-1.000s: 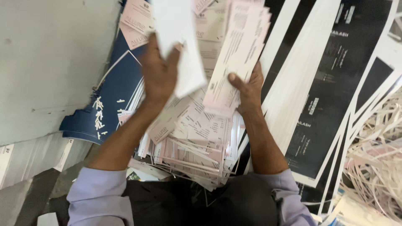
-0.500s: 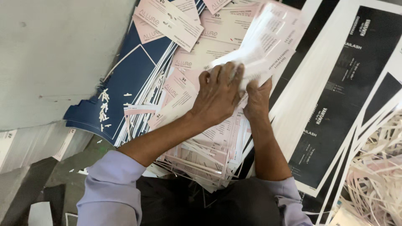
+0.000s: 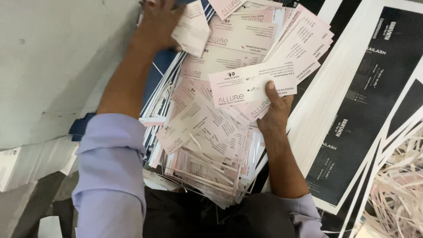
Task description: The person sits on the floor and sorts through a large pile of printed paper sheets and cut strips. They repeatedly pick up stacks, separate individual sheets, and place them into smaller piles on the floor.
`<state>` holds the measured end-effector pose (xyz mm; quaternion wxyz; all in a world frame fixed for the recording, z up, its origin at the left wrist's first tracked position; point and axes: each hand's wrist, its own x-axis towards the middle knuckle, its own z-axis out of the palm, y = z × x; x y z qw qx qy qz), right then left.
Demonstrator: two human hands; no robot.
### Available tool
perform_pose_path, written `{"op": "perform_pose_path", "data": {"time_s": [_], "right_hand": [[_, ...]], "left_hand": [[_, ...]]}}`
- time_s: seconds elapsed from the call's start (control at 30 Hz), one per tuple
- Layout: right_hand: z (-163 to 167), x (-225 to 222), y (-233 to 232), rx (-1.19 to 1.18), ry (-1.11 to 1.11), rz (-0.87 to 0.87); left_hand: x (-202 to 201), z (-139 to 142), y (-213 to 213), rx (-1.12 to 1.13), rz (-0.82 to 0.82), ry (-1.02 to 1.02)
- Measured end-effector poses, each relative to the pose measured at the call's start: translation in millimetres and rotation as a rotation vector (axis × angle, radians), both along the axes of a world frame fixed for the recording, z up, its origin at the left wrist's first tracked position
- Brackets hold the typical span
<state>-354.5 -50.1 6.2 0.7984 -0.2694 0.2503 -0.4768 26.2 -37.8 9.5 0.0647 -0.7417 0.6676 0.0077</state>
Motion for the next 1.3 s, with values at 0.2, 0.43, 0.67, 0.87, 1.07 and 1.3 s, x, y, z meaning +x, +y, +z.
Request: {"op": "perform_pose_path", "data": {"time_s": [0.2, 0.43, 0.67, 0.87, 1.07, 1.3], "right_hand": [[-5, -4, 0, 0.026, -0.043, -0.024], [-8, -5, -2, 0.007, -0.06, -0.04], [-8, -5, 0, 0.042, -0.041, -0.053], [-12, -5, -1, 0.044, -0.008, -0.072], [-17, -8, -5, 0.02, 0.001, -0.089], [-20, -9, -4, 0.048, 0.019, -0.121]], "left_hand": [[15, -11, 3, 0.033, 0.036, 0.113], [5, -11, 6, -0.107, 0.208, 0.185], [-3, 26, 11, -0.298, 0.072, 0.281], [-22, -7, -110, 0.109, 0.321, 0.559], [-86, -51, -200, 0.194, 0.504, 0.432], [-68, -25, -172, 0.008, 0.494, 0.693]]}}
